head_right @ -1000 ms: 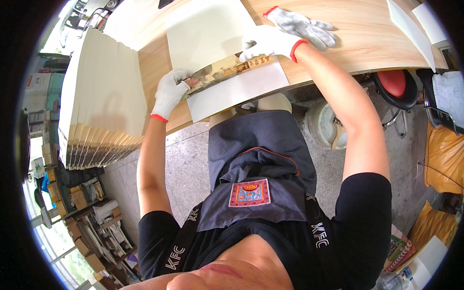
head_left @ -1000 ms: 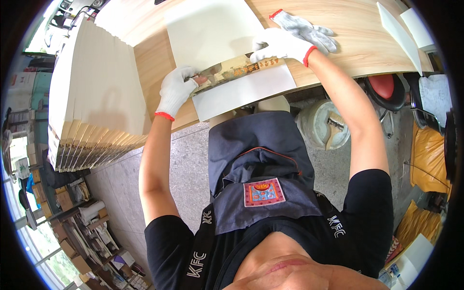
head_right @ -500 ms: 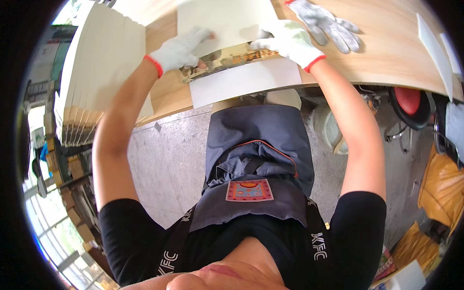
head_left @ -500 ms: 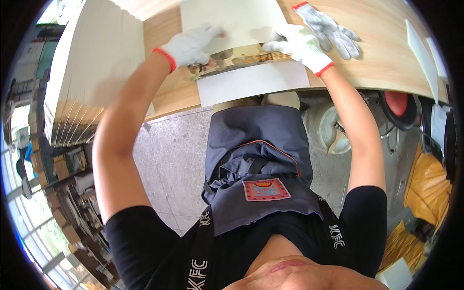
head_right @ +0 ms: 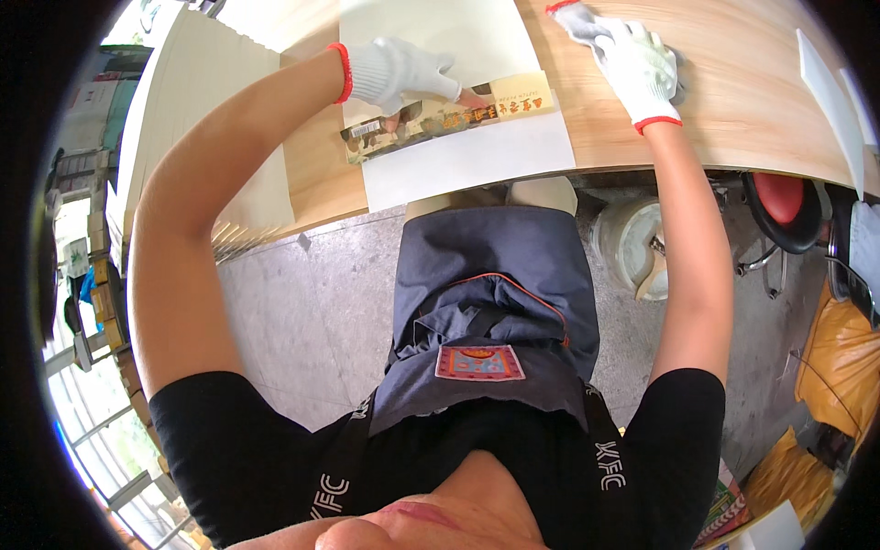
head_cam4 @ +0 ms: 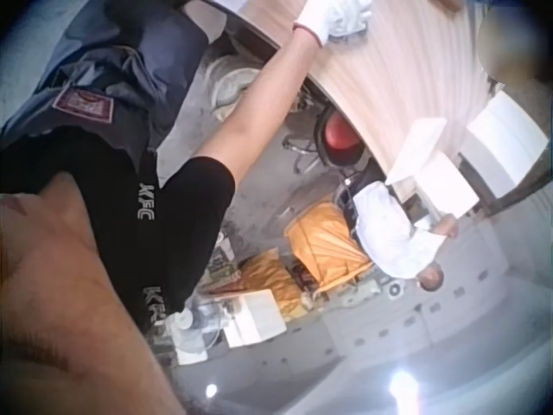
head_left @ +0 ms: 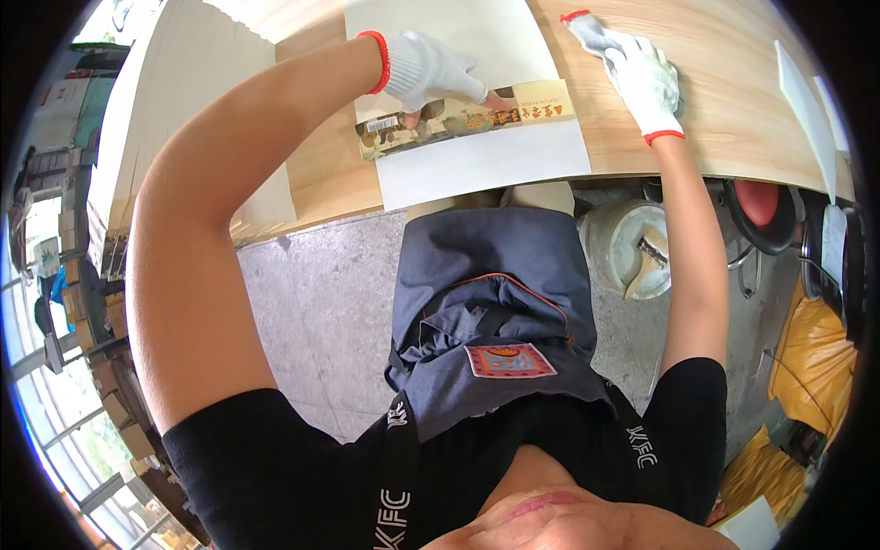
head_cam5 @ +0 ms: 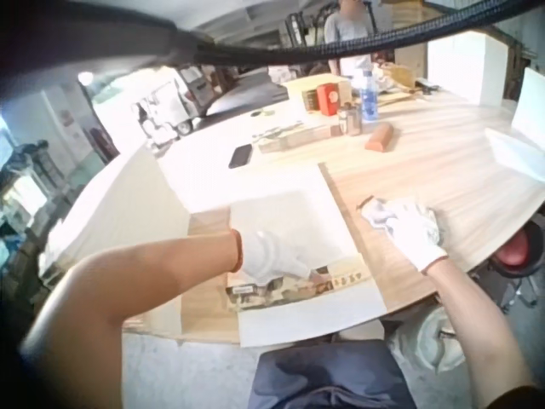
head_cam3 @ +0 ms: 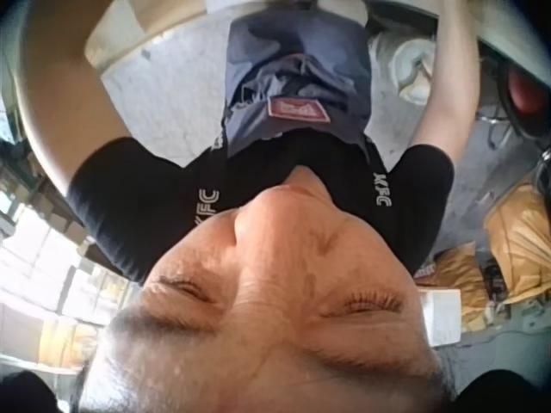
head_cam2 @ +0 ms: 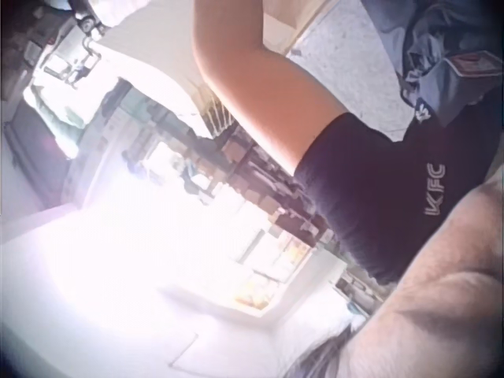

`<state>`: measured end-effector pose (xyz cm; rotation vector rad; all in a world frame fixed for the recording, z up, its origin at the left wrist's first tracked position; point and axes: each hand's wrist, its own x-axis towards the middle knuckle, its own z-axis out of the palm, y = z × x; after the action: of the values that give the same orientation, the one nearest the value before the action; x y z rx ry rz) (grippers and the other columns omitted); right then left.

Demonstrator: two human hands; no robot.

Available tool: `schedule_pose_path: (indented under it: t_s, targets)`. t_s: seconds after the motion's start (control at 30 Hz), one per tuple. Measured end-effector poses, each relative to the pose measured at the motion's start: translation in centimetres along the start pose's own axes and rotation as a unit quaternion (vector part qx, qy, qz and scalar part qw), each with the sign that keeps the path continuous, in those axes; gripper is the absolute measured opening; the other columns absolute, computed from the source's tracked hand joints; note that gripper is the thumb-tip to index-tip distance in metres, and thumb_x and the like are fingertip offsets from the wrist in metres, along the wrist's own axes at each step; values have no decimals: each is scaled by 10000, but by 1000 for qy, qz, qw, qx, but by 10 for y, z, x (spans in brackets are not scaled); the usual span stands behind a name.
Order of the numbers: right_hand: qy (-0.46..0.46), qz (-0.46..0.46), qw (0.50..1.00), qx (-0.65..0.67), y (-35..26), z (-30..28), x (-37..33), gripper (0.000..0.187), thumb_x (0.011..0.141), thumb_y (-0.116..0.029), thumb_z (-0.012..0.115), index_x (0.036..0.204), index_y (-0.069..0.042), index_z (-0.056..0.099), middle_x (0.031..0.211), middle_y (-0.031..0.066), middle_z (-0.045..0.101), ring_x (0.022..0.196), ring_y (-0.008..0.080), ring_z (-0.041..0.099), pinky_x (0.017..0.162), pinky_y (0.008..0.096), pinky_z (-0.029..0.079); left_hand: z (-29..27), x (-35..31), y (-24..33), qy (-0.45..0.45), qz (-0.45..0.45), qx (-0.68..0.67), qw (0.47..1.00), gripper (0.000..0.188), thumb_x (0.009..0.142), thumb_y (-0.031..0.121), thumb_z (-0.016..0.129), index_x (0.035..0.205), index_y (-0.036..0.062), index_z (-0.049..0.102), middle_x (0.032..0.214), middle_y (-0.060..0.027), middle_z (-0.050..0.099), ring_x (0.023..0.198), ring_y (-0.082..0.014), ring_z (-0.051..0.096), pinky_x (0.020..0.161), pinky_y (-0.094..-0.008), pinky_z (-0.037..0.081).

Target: The person applies adhesive to paper boards and stacks them into a neat pile.

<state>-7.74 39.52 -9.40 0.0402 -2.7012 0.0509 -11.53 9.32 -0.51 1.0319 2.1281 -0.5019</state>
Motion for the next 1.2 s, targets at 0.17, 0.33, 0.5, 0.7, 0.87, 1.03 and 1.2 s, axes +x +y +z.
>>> schedule_pose_path:
  t_s: [0.17,0.33,0.5,0.7,0.87,1.03,1.2]
  targets:
    - [-86,-140,862,479,-3,-26,-20,338,827,-121,693,1151,-215,699,1127,47,671,994,264,663,856,390,534,-3,4,-3,8,49,94,994,1016,648,121,885,1492,380,383,1330,-48,555,1069,-297,662,850,-441,550]
    - [-39,-418,871,254,-58,-38,-28,400,671,-174,777,1061,-149,693,993,5,669,940,226,653,827,369,519,3,10,-18,30,94,88,991,1088,593,126,915,1501,388,375,1381,-62,522,1128,-332,642,851,-472,545]
    - [30,-468,857,212,-190,-19,-40,241,803,-294,700,977,-132,654,969,32,660,878,218,656,804,361,533,24,49,-31,-12,-5,-254,967,964,665,113,841,1481,376,399,1390,-54,515,1049,-309,659,814,-434,560]
    - [22,-435,859,268,-240,2,-56,236,839,-295,676,971,-100,689,923,57,668,908,217,672,737,381,565,25,34,-29,113,147,88,979,932,695,76,788,1486,382,404,1398,-40,525,995,-304,668,791,-419,557]
    - [-112,-398,804,427,-63,-35,-26,244,909,-126,650,1124,-21,690,1023,163,724,882,290,728,800,352,612,11,7,-20,103,164,33,981,1003,682,50,794,1513,410,362,1315,-35,553,962,-314,679,772,-423,558]
    - [-323,-132,786,510,-81,-51,-33,299,882,-203,677,1094,5,710,765,118,710,684,276,713,662,330,579,6,14,-16,88,138,70,984,982,682,32,798,1498,398,391,1365,-24,546,1005,-311,679,804,-432,561]
    - [5,-411,891,195,-246,-28,-50,163,821,-185,593,703,-112,678,705,86,657,728,254,652,703,418,501,20,12,-26,332,256,127,899,978,738,70,770,1528,451,337,1464,-21,514,1085,-310,658,898,-406,553]
